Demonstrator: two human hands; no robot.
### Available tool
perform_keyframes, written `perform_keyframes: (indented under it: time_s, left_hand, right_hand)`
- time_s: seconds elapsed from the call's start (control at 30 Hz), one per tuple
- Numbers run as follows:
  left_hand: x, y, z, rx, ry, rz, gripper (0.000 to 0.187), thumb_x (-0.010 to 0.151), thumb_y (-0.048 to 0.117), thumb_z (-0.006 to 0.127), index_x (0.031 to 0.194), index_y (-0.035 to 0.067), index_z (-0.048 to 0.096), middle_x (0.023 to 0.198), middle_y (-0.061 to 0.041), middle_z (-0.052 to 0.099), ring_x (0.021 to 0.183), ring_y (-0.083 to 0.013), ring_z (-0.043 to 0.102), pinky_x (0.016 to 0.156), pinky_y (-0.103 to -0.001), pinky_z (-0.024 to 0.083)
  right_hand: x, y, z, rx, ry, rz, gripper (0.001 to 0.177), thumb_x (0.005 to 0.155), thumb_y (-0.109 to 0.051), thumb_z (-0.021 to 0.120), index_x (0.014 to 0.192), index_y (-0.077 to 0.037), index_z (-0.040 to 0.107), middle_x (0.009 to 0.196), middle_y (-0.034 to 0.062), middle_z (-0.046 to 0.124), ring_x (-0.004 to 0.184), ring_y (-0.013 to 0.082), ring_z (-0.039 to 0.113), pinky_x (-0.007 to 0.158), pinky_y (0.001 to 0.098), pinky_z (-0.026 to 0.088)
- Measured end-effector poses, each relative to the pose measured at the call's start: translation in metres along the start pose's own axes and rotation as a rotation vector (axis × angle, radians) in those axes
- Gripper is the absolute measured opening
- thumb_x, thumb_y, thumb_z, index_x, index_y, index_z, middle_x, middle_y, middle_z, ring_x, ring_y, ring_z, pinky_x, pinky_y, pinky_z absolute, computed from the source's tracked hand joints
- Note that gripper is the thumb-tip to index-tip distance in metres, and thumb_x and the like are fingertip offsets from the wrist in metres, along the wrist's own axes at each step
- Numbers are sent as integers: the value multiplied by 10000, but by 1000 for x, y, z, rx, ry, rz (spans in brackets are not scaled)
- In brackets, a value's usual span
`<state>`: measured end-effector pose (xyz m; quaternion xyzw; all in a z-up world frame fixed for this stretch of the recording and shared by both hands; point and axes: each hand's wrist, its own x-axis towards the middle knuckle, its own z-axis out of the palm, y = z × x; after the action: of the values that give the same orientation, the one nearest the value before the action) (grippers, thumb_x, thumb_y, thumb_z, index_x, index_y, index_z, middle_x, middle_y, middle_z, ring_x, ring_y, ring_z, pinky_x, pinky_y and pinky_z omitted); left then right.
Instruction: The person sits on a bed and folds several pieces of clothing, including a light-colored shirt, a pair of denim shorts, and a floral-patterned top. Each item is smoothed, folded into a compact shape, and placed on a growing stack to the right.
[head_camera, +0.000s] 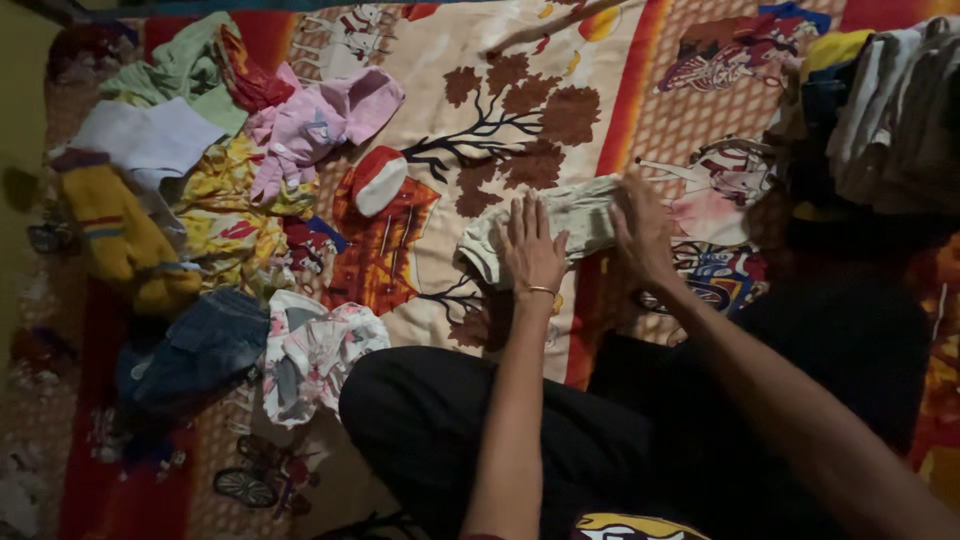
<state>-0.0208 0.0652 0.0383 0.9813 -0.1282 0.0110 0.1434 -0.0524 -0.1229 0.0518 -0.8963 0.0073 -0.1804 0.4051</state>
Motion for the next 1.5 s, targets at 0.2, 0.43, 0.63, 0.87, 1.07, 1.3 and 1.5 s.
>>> perform_keyframes:
  time_s: [0.2,0.43,0.63,0.87,1.07,1.3,1.5]
  left_hand:
    - [-5,1,10,-304,24,296,526,1002,2,493,1524,45,541,1473,-142,624,1422,-283,550,1246,-357,432]
    - [10,40,33,-1097,-85,-135,459,999,218,605,1416,31,565,1336,-163,698,1270,-249,660,1035,-328,511]
    - [34,83,63,-1581,-360,-219,571,1041,356,543,1522,59,465,1487,-190,577,1394,-275,535,1139,-379,408]
    - [41,97,109,-1823,-464,-573,852,991,676,349,1633,117,321,1654,-177,305,1499,-301,280,1197,-435,186]
    - [39,42,99,-1903,-35,-825,751,961,628,572,1442,52,555,1385,-94,554,1198,-191,523,1026,-370,418]
    - [36,21,93,-1601,-32,-653,356,843,240,813,1092,4,717,962,-78,717,836,-188,625,742,-357,501]
    - [32,22,84,-1219,140,-711,369,843,248,776,1127,44,659,1002,-92,703,877,-203,646,789,-362,527]
  right_hand:
    - [2,34,18,-303,0,323,493,823,-316,858,1119,25,662,1094,283,611,1030,427,592,877,503,493]
    - [9,61,-13,47,-102,606,368,898,-287,775,1109,2,687,1009,193,749,896,261,726,787,396,555]
    - [34,49,-76,170,118,631,290,901,-173,751,1144,-32,680,1036,141,750,912,219,728,793,377,569]
    - [32,20,-95,-10,110,253,349,889,-122,764,1218,-25,703,1095,148,742,943,248,720,829,374,560]
    - [6,-36,-40,4,-96,-146,342,855,-85,756,1195,-75,713,1153,168,690,1048,302,665,886,366,574]
    - [-25,-65,-28,-324,-46,-119,560,782,-120,695,1328,-54,589,1352,175,561,1234,373,527,1048,470,401]
    - [-20,-35,-45,-316,-195,-112,660,909,-51,576,1555,-28,442,1561,175,474,1381,361,483,1139,468,391]
